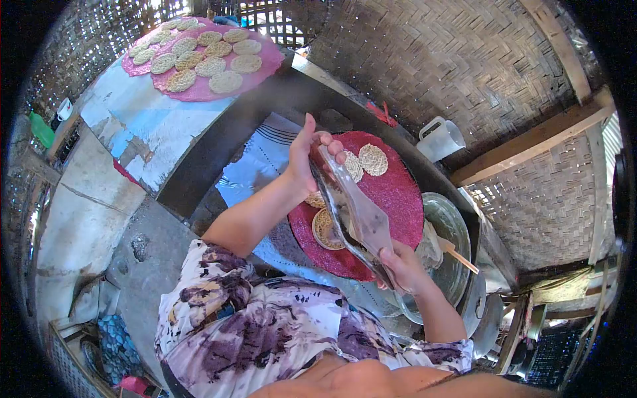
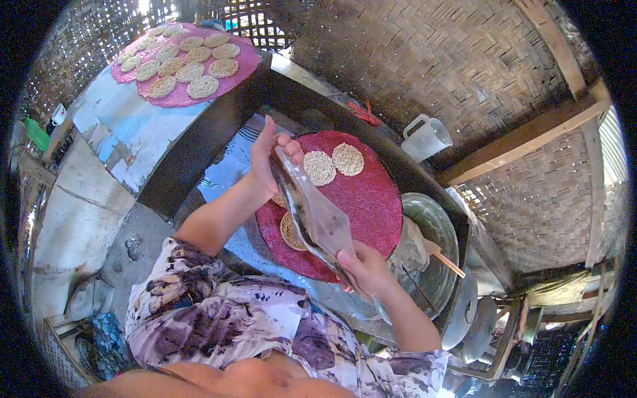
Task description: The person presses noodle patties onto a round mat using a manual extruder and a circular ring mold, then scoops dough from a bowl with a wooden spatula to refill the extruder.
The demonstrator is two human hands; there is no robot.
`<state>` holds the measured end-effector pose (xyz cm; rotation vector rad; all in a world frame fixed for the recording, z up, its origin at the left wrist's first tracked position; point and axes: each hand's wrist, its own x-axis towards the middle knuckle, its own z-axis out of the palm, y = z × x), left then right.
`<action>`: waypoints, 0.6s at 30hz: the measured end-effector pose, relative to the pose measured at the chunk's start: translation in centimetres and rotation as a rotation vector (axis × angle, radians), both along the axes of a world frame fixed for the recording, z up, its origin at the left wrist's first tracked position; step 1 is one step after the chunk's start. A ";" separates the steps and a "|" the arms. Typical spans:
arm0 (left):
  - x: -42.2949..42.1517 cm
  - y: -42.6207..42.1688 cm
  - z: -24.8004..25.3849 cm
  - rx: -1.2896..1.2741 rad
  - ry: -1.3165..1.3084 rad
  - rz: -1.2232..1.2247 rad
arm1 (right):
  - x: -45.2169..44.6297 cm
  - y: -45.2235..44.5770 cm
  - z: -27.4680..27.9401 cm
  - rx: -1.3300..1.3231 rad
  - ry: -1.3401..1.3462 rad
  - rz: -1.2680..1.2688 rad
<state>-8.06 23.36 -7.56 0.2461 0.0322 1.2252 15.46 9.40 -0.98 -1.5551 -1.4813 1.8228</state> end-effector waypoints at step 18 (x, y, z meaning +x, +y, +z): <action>1.6 -0.6 2.9 0.547 0.947 -0.138 | 0.4 -0.7 3.0 0.342 0.267 -0.207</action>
